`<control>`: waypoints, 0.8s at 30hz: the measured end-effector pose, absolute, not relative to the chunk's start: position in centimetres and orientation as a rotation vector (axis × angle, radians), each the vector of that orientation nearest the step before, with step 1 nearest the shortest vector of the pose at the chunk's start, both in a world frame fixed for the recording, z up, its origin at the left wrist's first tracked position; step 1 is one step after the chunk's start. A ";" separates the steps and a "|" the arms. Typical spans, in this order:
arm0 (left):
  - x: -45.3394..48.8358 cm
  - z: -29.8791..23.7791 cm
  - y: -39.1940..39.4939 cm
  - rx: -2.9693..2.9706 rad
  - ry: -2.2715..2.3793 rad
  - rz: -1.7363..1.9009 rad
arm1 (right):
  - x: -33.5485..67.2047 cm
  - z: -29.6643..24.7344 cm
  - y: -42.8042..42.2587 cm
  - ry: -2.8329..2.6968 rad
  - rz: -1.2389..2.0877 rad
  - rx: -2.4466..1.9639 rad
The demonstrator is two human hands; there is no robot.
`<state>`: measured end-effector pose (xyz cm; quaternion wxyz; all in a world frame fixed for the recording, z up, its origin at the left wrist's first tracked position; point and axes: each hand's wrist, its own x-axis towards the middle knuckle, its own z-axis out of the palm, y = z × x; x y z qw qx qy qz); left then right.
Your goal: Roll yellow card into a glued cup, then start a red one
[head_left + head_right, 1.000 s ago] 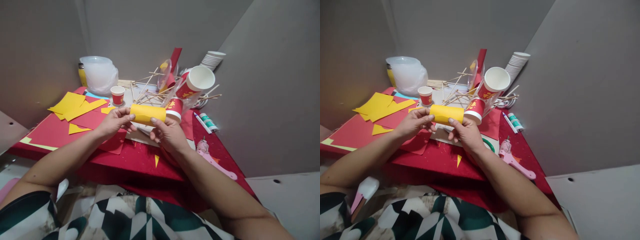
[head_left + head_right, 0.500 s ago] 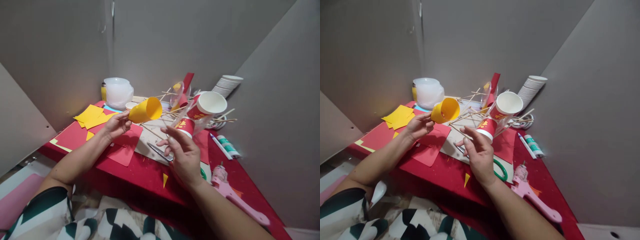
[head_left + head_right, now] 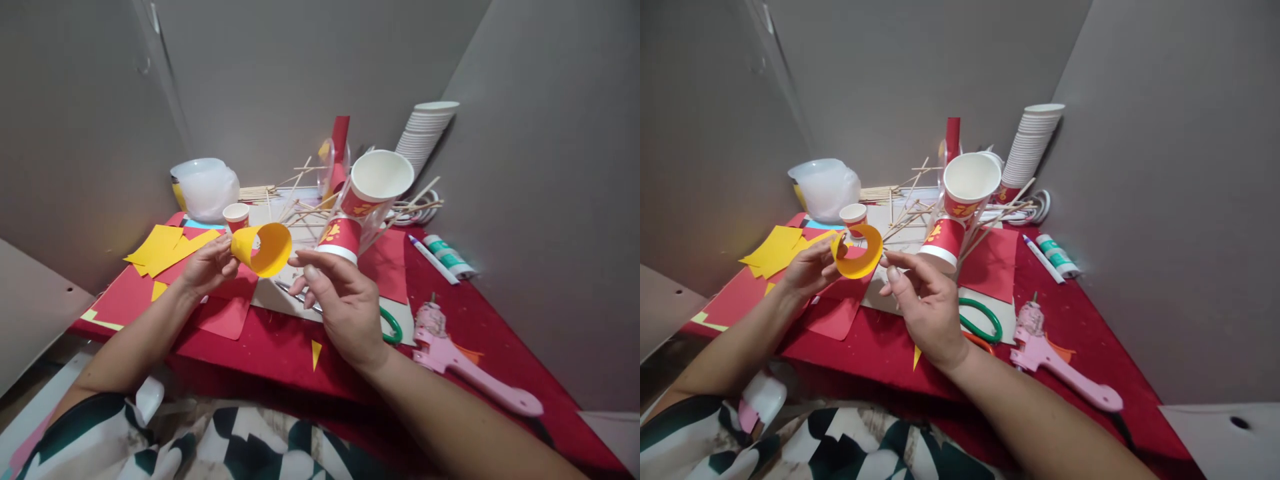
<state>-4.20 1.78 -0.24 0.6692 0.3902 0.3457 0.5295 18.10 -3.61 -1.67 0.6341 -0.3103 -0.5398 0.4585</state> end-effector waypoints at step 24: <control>-2.2 -1.4 -1.4 1.474 1.003 1.361 | 17.9 -1.7 -2.4 -1.214 1.372 -0.917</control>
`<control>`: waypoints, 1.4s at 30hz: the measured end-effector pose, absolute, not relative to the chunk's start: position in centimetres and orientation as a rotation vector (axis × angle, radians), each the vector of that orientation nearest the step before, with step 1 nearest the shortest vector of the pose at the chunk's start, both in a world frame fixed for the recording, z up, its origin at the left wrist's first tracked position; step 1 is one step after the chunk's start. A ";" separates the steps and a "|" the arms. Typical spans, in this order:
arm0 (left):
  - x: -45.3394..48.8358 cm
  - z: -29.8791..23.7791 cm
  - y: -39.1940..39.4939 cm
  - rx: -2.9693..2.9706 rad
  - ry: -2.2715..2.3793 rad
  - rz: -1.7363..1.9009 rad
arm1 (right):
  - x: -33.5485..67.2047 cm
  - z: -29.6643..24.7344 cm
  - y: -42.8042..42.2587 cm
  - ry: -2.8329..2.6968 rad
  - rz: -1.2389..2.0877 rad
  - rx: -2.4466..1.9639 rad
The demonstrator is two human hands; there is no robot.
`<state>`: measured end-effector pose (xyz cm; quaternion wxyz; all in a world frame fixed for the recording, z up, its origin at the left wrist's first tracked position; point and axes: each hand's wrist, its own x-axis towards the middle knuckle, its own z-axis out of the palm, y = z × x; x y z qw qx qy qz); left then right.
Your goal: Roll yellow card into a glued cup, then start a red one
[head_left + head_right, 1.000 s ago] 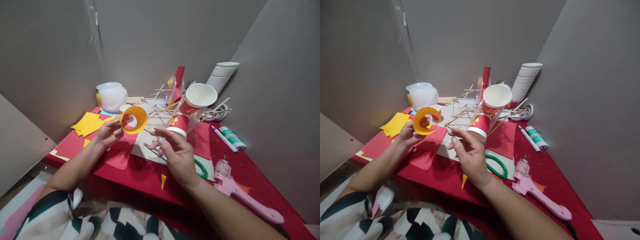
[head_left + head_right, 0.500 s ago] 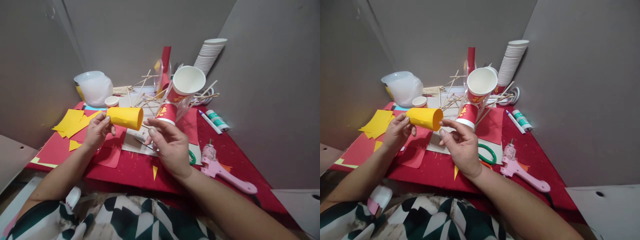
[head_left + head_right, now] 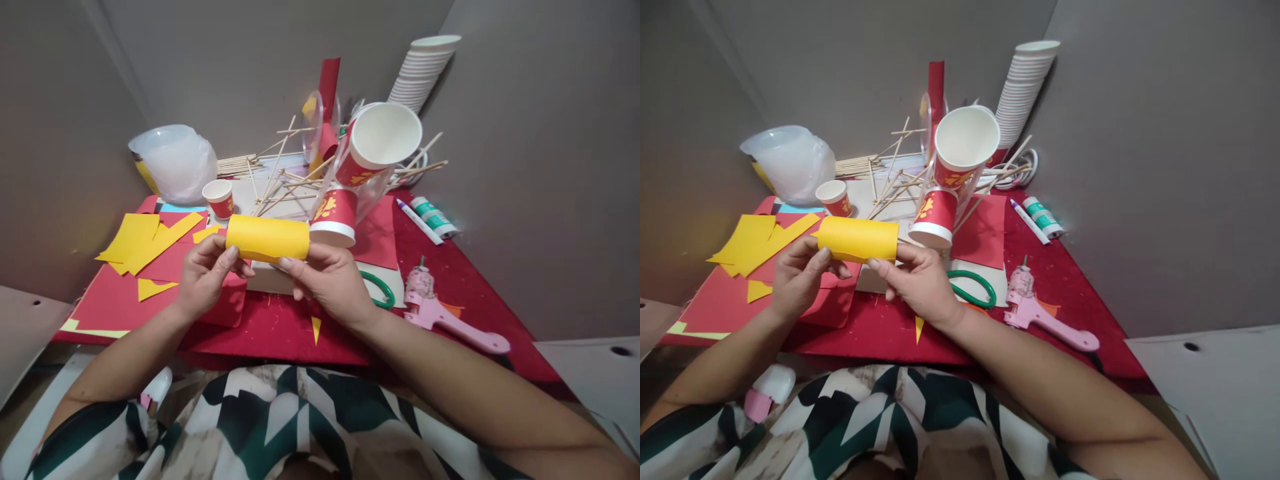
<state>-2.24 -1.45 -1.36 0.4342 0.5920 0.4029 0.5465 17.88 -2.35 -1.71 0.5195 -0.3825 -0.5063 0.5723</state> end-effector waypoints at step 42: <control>-2.4 -1.2 -0.6 1.549 1.092 1.251 | 17.7 -2.3 -1.5 -1.053 1.526 -0.949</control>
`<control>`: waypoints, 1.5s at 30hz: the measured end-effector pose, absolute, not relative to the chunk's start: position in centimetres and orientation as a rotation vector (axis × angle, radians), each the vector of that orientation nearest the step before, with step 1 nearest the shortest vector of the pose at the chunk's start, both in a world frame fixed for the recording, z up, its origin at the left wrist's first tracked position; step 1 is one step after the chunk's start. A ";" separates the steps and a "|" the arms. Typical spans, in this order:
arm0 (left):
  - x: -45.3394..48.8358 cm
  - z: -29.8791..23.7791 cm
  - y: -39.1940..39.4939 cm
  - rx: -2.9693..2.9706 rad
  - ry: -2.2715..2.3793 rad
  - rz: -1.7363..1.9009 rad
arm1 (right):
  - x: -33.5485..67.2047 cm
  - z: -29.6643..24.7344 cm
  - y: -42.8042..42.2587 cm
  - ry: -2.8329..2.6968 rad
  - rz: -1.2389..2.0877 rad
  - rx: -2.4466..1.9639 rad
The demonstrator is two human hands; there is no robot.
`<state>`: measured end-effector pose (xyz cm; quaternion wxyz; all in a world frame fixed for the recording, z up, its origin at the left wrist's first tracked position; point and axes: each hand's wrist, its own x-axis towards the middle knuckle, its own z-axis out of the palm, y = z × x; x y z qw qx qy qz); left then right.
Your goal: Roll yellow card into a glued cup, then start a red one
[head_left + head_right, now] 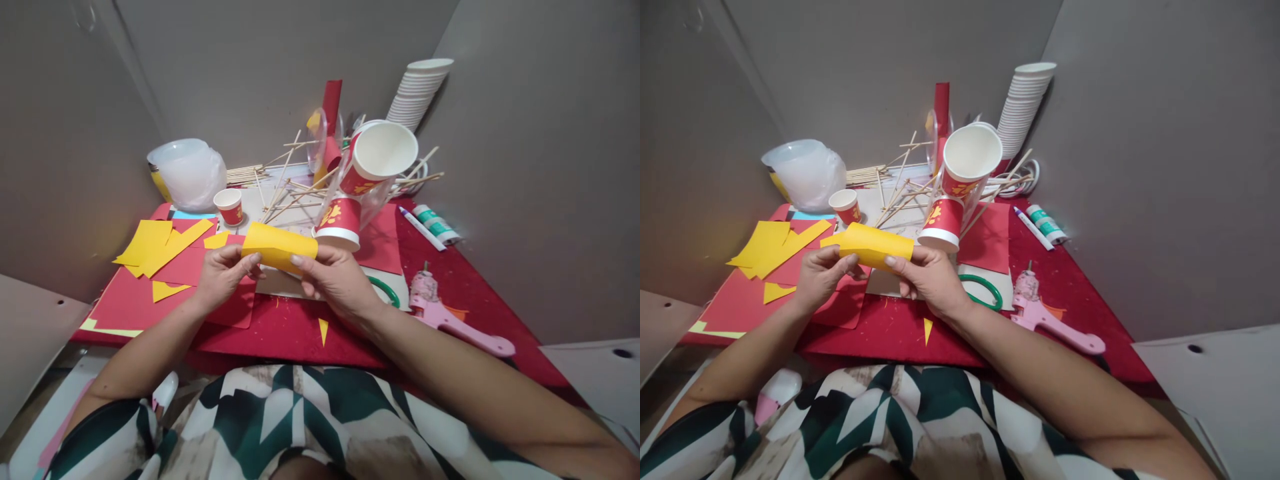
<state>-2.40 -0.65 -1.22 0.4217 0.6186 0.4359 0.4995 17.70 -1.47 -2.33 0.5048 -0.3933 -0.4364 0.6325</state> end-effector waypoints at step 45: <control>-4.5 0.1 0.5 1.330 0.943 0.842 | 17.9 -3.2 -0.6 -0.997 1.610 -1.009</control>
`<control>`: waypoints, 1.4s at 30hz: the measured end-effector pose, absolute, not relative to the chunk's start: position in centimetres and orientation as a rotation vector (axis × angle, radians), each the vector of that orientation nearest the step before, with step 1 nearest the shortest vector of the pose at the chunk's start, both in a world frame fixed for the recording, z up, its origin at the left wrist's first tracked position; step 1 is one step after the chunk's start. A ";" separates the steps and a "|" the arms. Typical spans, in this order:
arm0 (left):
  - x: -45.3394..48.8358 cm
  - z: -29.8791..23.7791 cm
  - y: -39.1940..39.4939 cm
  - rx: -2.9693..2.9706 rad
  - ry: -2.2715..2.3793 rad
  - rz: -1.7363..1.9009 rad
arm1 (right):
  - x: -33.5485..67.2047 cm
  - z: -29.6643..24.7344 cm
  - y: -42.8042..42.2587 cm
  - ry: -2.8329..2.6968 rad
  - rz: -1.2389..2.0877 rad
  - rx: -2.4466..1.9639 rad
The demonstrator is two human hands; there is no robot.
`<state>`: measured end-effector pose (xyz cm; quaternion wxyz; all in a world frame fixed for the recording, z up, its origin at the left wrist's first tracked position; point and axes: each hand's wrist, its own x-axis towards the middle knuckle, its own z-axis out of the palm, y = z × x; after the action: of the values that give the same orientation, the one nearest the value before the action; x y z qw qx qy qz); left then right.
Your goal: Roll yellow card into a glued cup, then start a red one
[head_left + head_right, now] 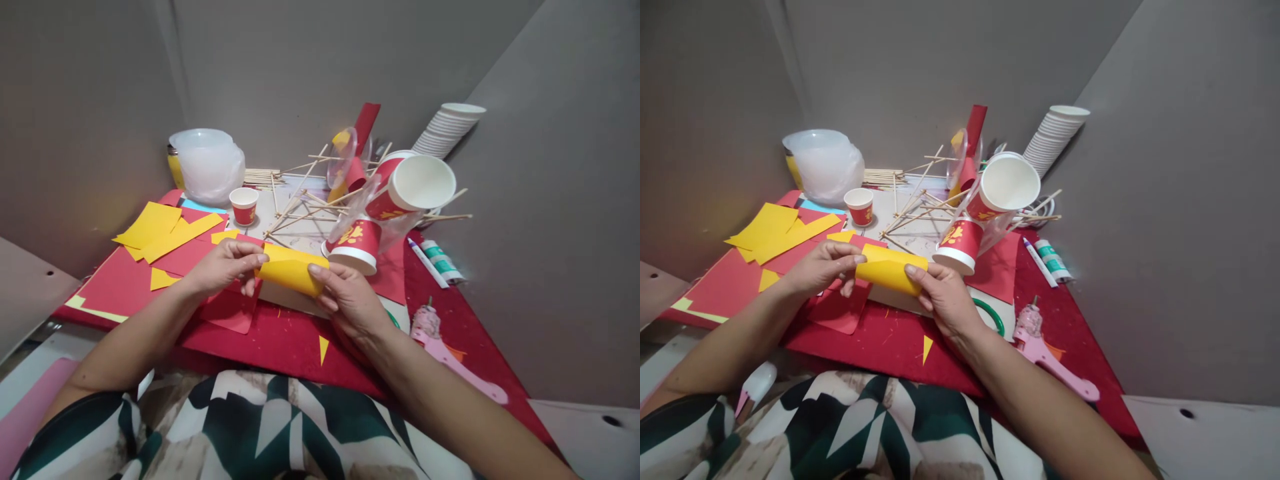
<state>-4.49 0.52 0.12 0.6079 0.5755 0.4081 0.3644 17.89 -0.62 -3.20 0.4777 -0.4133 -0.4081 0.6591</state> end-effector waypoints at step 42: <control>-2.4 -1.4 -1.7 1.899 1.139 1.044 | 17.7 -4.0 -1.9 -2.186 0.124 -0.847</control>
<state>-2.41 -1.74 -1.39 0.3399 0.7295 0.4376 0.4009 17.75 -1.86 -4.04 0.3867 -0.3328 -0.8587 0.0487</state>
